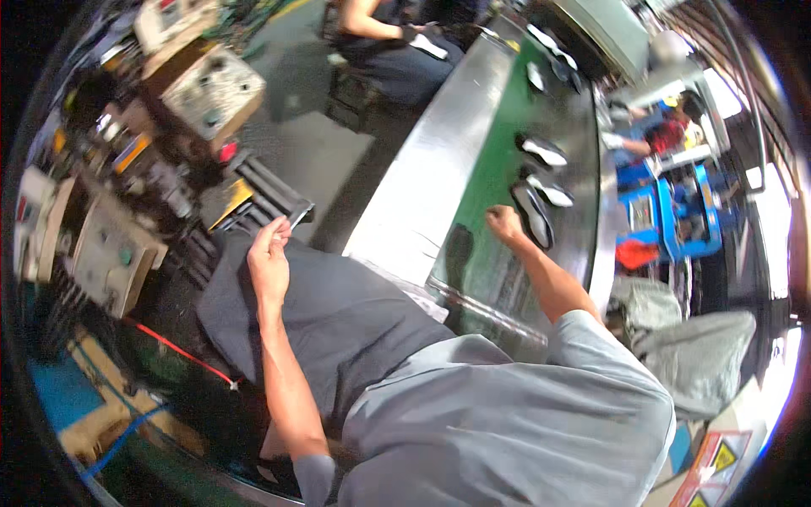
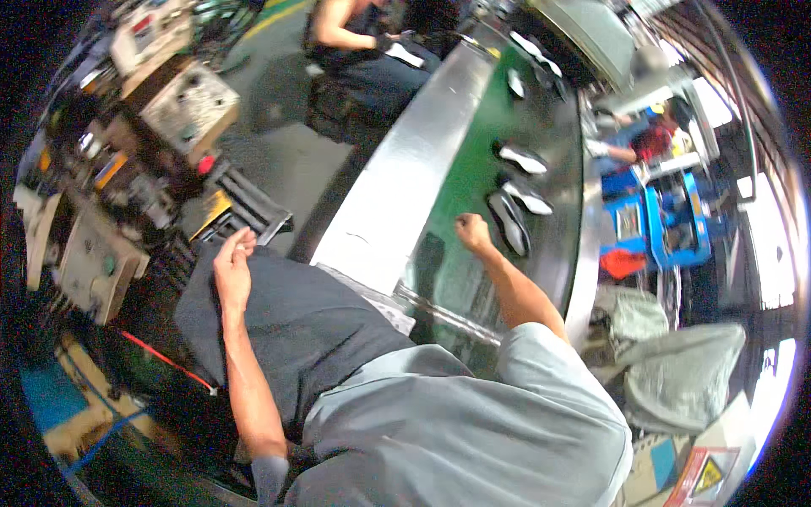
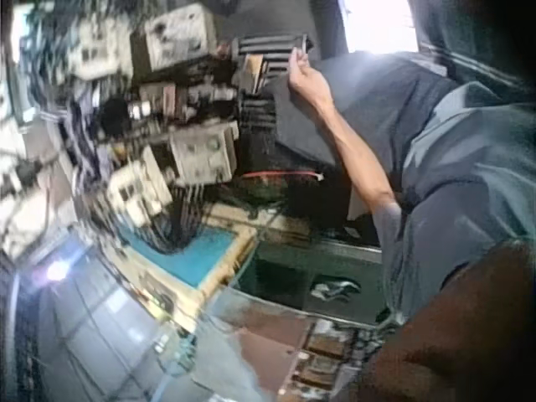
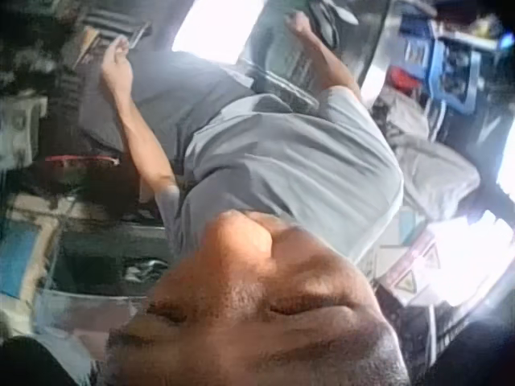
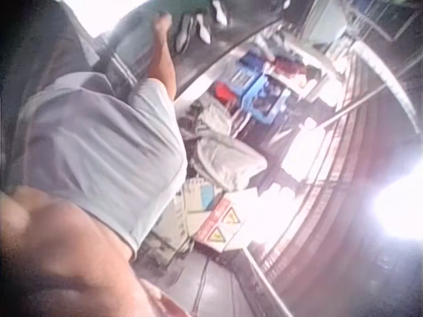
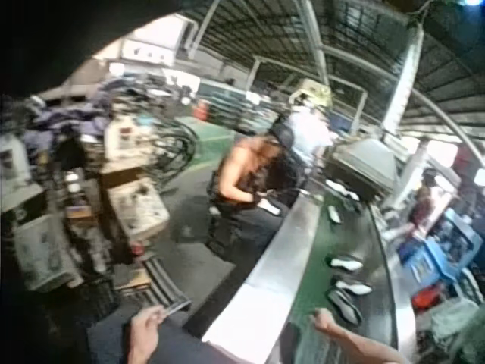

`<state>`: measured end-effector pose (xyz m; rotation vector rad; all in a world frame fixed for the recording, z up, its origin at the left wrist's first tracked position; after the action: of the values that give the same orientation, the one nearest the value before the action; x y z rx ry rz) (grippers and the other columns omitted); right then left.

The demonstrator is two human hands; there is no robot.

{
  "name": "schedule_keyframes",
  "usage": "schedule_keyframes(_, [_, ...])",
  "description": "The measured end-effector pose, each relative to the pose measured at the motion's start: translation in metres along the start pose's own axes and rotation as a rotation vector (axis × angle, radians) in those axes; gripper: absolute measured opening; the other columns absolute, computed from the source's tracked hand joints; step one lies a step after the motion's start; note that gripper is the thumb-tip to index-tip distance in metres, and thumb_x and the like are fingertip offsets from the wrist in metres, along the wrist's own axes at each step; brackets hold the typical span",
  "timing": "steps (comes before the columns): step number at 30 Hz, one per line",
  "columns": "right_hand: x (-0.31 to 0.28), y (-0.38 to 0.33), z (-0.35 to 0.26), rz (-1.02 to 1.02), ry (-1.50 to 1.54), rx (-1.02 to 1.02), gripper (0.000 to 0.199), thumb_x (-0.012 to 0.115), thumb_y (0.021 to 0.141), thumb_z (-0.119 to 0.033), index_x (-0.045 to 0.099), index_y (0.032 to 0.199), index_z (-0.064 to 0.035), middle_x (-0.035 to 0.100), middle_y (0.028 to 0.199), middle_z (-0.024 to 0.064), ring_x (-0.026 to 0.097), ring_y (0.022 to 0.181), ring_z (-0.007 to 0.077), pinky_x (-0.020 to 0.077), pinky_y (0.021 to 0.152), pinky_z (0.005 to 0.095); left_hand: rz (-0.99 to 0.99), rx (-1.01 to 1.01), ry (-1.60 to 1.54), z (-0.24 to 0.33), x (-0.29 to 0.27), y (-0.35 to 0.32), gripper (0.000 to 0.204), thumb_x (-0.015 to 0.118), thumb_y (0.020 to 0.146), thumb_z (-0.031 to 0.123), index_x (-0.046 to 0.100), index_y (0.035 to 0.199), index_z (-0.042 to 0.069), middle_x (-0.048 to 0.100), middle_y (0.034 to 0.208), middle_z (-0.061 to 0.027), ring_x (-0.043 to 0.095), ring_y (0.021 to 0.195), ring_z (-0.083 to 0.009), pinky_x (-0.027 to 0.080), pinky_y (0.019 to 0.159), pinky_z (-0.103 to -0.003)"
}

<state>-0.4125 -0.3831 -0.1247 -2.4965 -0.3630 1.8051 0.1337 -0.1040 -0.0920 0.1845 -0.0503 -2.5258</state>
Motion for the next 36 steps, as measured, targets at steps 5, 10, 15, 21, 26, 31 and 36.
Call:
schedule_keyframes(5, [-0.039,-0.043,0.173,0.185,-0.152,0.487,0.049,0.070,0.089,-0.026,0.071,0.136,-0.0083,0.075,0.125,0.0254,0.072,0.119,0.0418,0.0579,0.103,0.0490,-0.261,0.152,0.475,-0.010,0.023,-0.026,0.031,0.052,0.102,-0.007,0.071,0.127,-0.007,0.073,0.121,-0.0229,0.074,0.110,-0.0351,0.058,0.099,-0.039])
schedule_keyframes(10, [-0.077,-0.022,0.285,0.178,-0.343,0.362,0.083,0.076,0.089,-0.031,0.041,0.161,-0.0078,0.068,0.141,0.0267,0.064,0.130,0.0473,0.0488,0.111,0.0558,-0.230,0.054,0.248,-0.026,0.027,-0.023,0.031,0.051,0.103,-0.007,0.071,0.126,-0.006,0.074,0.121,-0.0190,0.075,0.111,-0.0315,0.058,0.100,-0.037])
schedule_keyframes(15, [-0.061,0.031,0.255,0.087,-0.210,0.284,0.120,0.083,0.087,-0.042,0.006,0.175,-0.0171,0.067,0.144,0.0248,0.057,0.136,0.0534,0.0380,0.118,0.0585,-0.302,0.040,0.437,-0.025,0.048,-0.014,0.031,0.049,0.104,-0.006,0.071,0.125,-0.006,0.073,0.122,-0.0191,0.074,0.112,-0.0318,0.057,0.101,-0.039])
schedule_keyframes(21, [-0.015,0.012,0.222,0.121,0.124,0.440,0.120,0.087,0.085,-0.044,0.010,0.176,-0.0272,0.065,0.147,0.0262,0.059,0.138,0.0460,0.0465,0.115,0.0488,-0.299,0.017,0.510,-0.019,0.053,-0.007,0.030,0.050,0.104,-0.005,0.071,0.125,-0.005,0.073,0.119,-0.0196,0.074,0.110,-0.0329,0.057,0.099,-0.038])
schedule_keyframes(26, [0.012,-0.021,0.192,0.146,0.760,0.528,0.109,0.091,0.086,-0.021,0.025,0.172,-0.0075,0.064,0.147,0.0176,0.069,0.121,0.0308,0.0575,0.101,0.0425,-0.311,0.044,0.413,-0.015,0.066,0.004,0.029,0.053,0.105,-0.003,0.071,0.127,-0.005,0.074,0.117,-0.0205,0.074,0.108,-0.0328,0.057,0.098,-0.037])
schedule_keyframes(31, [0.014,-0.045,0.005,-0.122,1.075,0.407,0.100,0.087,0.090,-0.019,0.029,0.170,-0.0030,0.067,0.140,0.0194,0.071,0.115,0.0266,0.0580,0.098,0.0402,-0.235,-0.136,0.100,0.005,0.067,0.010,0.032,0.059,0.105,0.001,0.069,0.135,-0.004,0.076,0.124,-0.0205,0.074,0.114,-0.0262,0.057,0.099,-0.035])
schedule_keyframes(36, [0.001,-0.076,-0.210,-0.587,1.084,0.054,0.095,0.087,0.090,-0.017,0.034,0.168,-0.0028,0.068,0.136,0.0152,0.068,0.115,0.0229,0.0566,0.099,0.0375,-0.175,0.089,0.002,0.073,0.070,0.032,0.046,0.066,0.104,0.008,0.060,0.149,0.001,0.067,0.135,-0.0167,0.072,0.114,-0.0233,0.056,0.099,-0.035])
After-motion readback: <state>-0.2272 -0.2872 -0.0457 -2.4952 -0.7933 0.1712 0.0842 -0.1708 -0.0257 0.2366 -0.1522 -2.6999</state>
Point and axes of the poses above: each hand's wrist, its own y-axis towards the middle knuckle, its own x-axis out of the palm, z = x × y, the point moved 3 cm from there along y, towards the middle knuckle
